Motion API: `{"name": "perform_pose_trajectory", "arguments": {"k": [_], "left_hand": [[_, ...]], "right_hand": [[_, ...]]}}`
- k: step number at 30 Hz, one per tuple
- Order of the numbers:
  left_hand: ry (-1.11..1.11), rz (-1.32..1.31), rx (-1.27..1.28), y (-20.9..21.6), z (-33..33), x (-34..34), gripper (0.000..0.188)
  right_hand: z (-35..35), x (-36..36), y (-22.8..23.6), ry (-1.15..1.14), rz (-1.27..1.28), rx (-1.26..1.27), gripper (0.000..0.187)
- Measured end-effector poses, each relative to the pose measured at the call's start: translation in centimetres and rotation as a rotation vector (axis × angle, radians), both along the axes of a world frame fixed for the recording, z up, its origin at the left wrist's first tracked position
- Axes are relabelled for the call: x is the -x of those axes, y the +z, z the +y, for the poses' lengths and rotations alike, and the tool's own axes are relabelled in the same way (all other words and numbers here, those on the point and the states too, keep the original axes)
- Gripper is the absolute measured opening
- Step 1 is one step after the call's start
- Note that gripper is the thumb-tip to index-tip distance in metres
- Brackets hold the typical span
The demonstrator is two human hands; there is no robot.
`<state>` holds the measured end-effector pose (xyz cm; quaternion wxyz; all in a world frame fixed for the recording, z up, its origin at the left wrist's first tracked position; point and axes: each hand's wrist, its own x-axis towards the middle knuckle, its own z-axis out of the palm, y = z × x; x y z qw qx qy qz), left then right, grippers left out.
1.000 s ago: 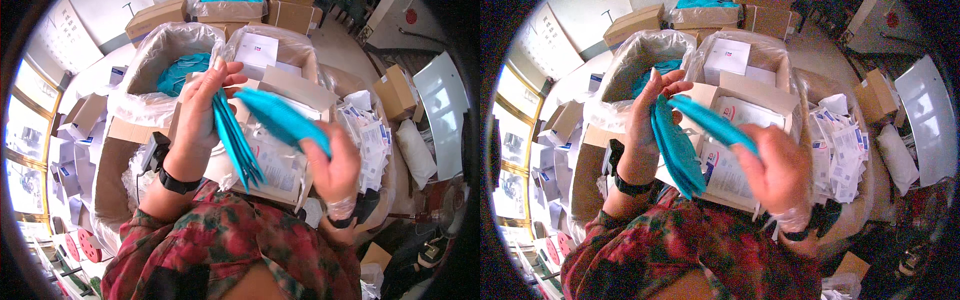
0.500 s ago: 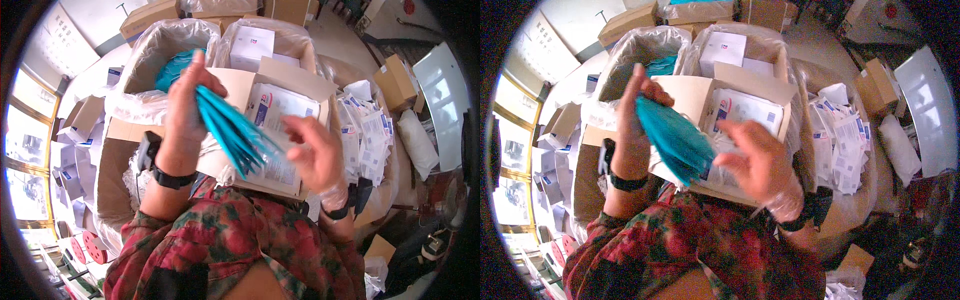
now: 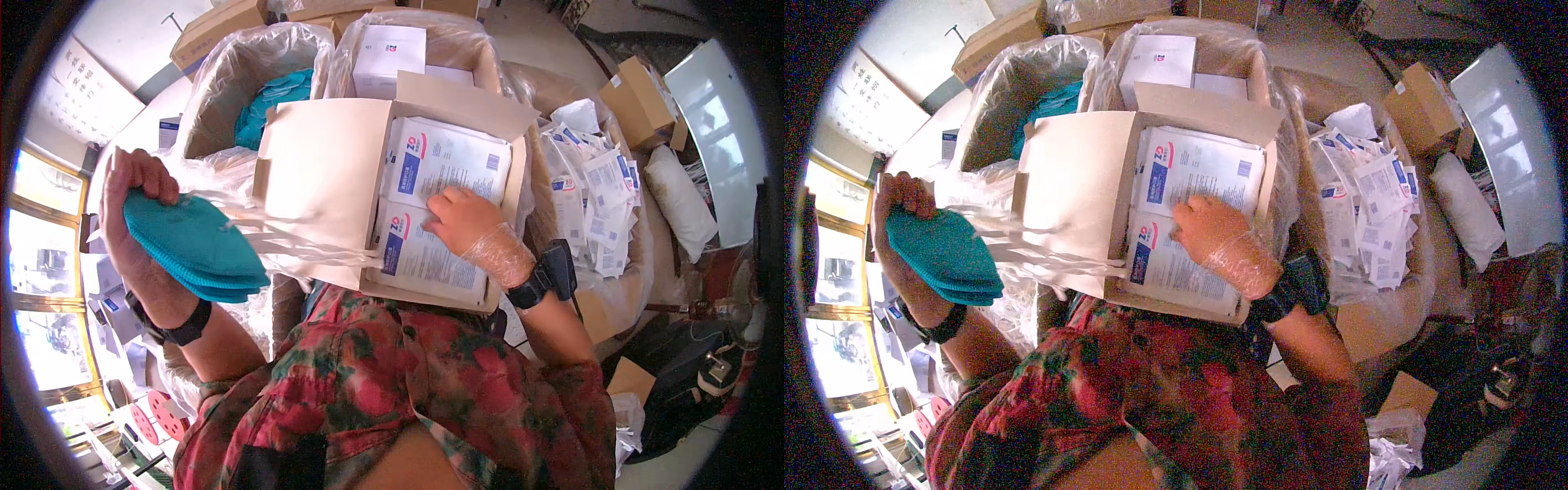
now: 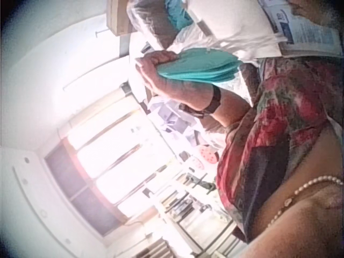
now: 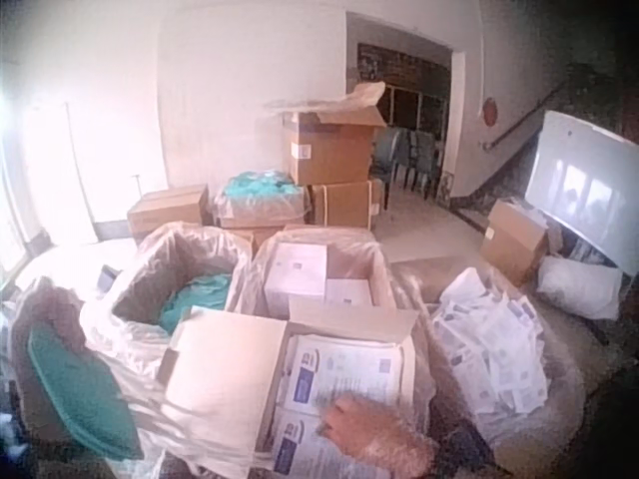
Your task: The recorder is sorting and packing personal protective masks into boxes.
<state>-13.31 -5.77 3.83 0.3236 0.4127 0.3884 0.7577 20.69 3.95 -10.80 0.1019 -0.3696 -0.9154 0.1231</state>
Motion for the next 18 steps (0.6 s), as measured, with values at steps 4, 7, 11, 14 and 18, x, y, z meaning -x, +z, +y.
{"name": "perform_pose_trajectory", "arguments": {"k": [4, 7, 11, 14, 18], "left_hand": [[0.127, 0.361, 0.11, -1.1, 0.6, -1.8, 0.017], [-0.128, 0.388, 0.431, -2.9, 1.8, -5.4, 0.01], [-0.435, 0.634, 0.486, -6.1, 3.6, -9.5, 0.033], [-0.554, 0.653, 0.404, -6.3, 4.6, -11.6, 0.023], [-0.58, 0.658, 0.403, -5.0, 4.6, -13.2, 0.012]], "right_hand": [[0.2, -0.5, 0.6, 0.013, 0.12, 0.12, 0.024], [0.1, -0.7, 3.7, 0.083, 0.275, 0.224, 0.022], [-1.6, -0.4, 7.5, 0.009, 0.435, 0.367, 0.024], [-1.9, -1.1, 9.0, 0.022, 0.412, 0.242, 0.024], [-2.0, -1.5, 10.4, 0.03, 0.458, 0.202, 0.021]]}}
